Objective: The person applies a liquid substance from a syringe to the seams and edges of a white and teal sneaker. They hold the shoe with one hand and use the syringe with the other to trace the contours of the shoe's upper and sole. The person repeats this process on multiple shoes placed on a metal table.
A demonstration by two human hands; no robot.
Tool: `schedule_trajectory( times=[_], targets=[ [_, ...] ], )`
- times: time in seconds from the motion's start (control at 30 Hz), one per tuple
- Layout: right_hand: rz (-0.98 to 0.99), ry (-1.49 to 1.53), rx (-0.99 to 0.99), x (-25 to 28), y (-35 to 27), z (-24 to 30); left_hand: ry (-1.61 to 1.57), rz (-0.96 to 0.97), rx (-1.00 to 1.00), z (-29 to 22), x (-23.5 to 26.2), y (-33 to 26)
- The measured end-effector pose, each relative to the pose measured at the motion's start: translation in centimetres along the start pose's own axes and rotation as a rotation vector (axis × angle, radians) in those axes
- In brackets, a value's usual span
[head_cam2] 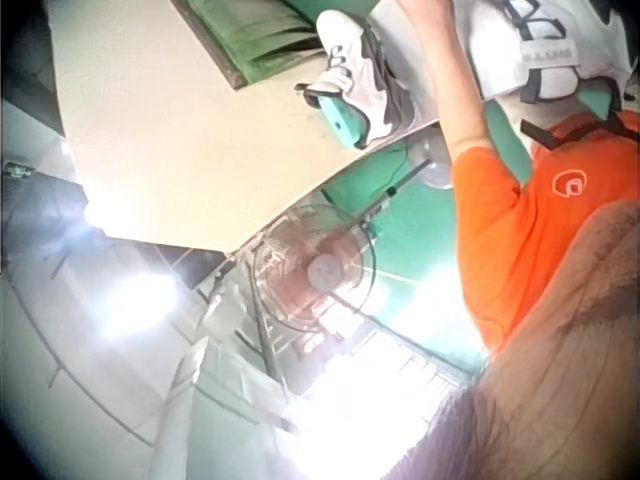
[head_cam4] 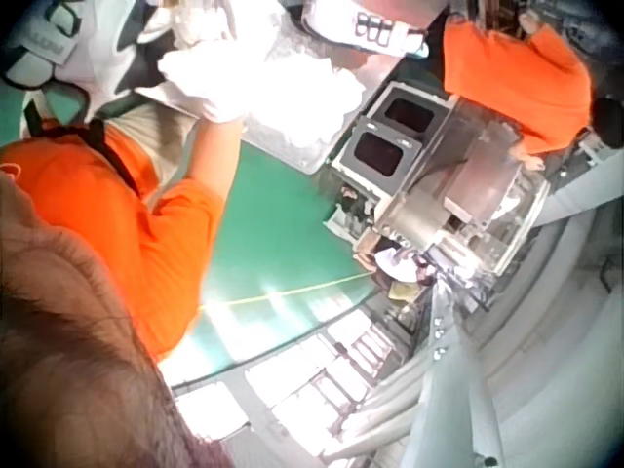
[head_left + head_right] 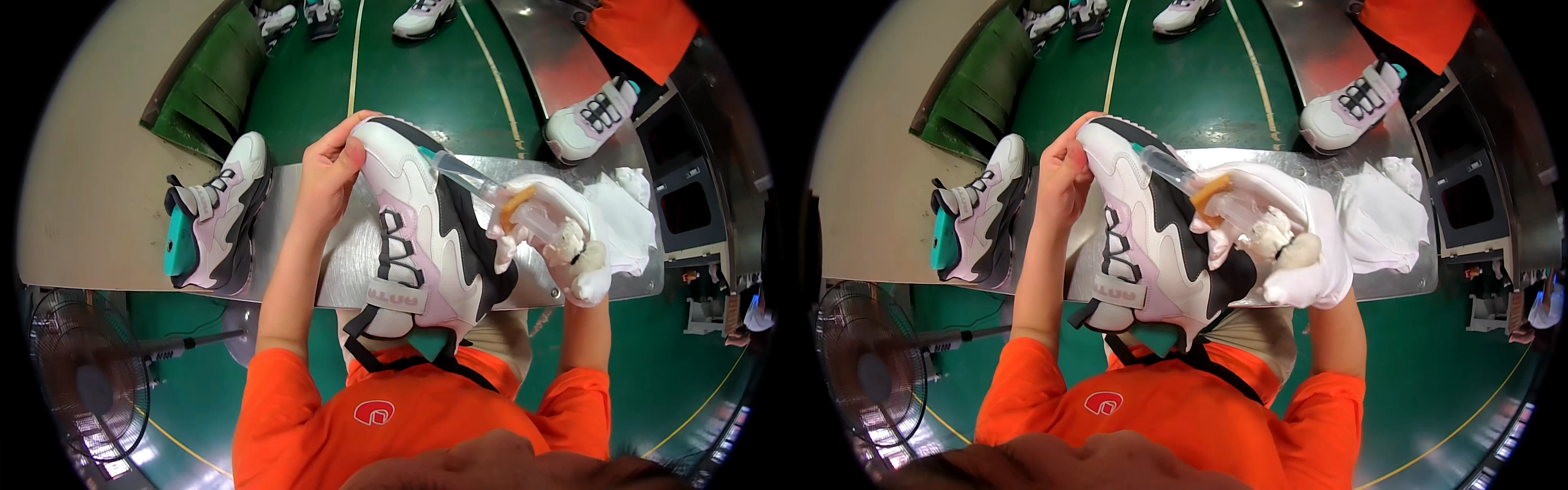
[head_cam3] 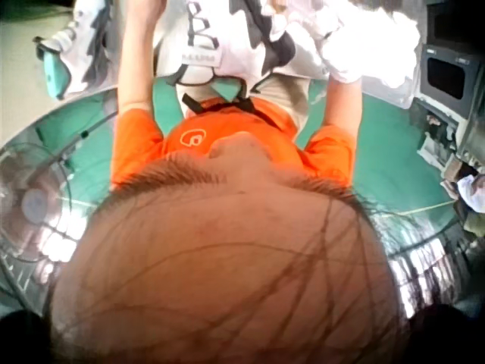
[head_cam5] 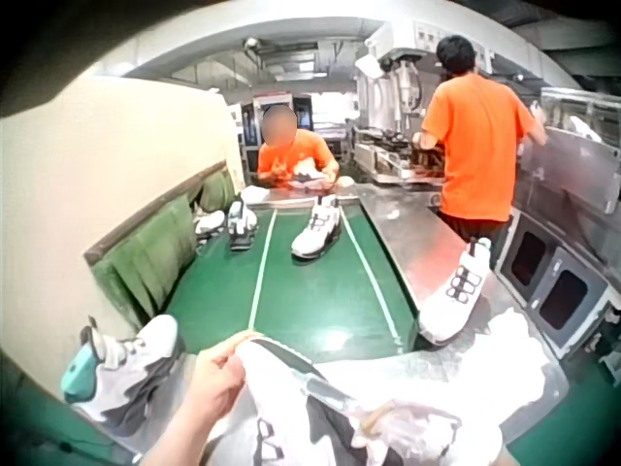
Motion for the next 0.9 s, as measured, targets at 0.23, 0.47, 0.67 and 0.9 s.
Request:
schedule_trajectory(
  times=[0.23, 0.47, 0.67, 0.9],
  targets=[
    [-0.040, 0.146, -0.024, 2.6, -0.4, -2.9, -0.037, -0.020, 0.092, 1.4, 0.3, 0.4],
    [0.030, 0.167, 0.010, 4.6, -0.6, -3.6, -0.075, -0.037, 0.116, 2.0, 0.5, 1.0],
    [-0.148, 0.205, 0.169, 7.5, -1.4, -3.1, -0.101, -0.078, 0.146, 1.6, -0.8, 2.6],
    [-0.728, -0.524, 0.401, 11.4, -7.7, -4.2, 0.360, -0.539, -0.145, -4.0, 8.0, 18.1]
  ],
)
Point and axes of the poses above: each hand's wrist, its own y-axis towards the middle knuckle, its own x-axis out of the back of the hand, z = x × y, the point moved 3 cm from there along y, towards the middle knuckle, and after that the axes turned 5 degrees about -z, right-handed, at the moved point
